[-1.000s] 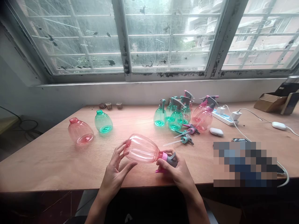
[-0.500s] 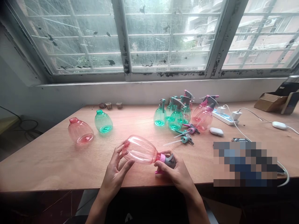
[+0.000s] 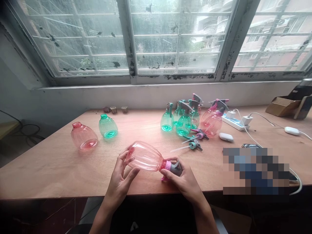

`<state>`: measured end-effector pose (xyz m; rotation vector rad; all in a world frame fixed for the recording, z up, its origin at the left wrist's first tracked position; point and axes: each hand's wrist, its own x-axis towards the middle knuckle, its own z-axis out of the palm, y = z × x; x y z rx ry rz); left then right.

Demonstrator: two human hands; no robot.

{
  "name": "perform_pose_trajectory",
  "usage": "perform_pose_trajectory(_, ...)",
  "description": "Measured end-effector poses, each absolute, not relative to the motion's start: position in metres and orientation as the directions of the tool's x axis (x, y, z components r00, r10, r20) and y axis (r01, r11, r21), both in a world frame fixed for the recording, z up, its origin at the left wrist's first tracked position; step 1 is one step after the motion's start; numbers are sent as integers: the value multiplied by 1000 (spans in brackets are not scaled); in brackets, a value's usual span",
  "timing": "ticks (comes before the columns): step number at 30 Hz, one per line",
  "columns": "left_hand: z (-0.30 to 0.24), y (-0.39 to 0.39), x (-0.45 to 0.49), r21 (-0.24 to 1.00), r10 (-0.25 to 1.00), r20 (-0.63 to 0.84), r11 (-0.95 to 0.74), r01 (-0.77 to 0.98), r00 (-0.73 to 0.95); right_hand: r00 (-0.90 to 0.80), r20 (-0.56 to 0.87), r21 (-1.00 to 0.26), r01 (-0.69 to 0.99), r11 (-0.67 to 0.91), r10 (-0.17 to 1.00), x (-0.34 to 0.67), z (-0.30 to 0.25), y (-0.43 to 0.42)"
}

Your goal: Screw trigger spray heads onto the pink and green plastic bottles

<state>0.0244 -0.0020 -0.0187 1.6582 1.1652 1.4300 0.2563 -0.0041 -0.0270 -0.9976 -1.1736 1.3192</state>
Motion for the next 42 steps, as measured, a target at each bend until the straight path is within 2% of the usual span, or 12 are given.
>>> perform_pose_trajectory(9, -22, 4, 23, 837, 878, 474, -472, 278, 64, -55, 74, -953, -299, 54, 996, 258, -27, -4)
perform_pose_trajectory(12, -19, 1, 23, 846, 890, 448, -454, 282, 87, -69, 78, -961, -272, 56, 995, 257, -27, -4)
perform_pose_trajectory(19, -18, -2, 25, 913, 925, 378, -380, 146, 46, -77, 33, -974, -225, 15, 996, 256, -24, -6)
perform_pose_trajectory(25, -21, 3, 22, 865, 900, 433, -432, 255, 58, -47, 77, -959, -275, 61, 996, 257, -26, -4)
perform_pose_trajectory(29, -22, 3, 22, 846, 883, 465, -464, 264, 60, -47, 77, -952, -302, 59, 996, 257, -28, -3)
perform_pose_trajectory(37, -16, 0, 24, 921, 933, 359, -357, 156, 18, -105, 80, -974, -221, 56, 991, 259, -28, -4)
perform_pose_trajectory(42, -15, 2, 25, 939, 951, 309, -308, 154, 17, -109, 60, -974, -224, 34, 992, 258, -27, -5)
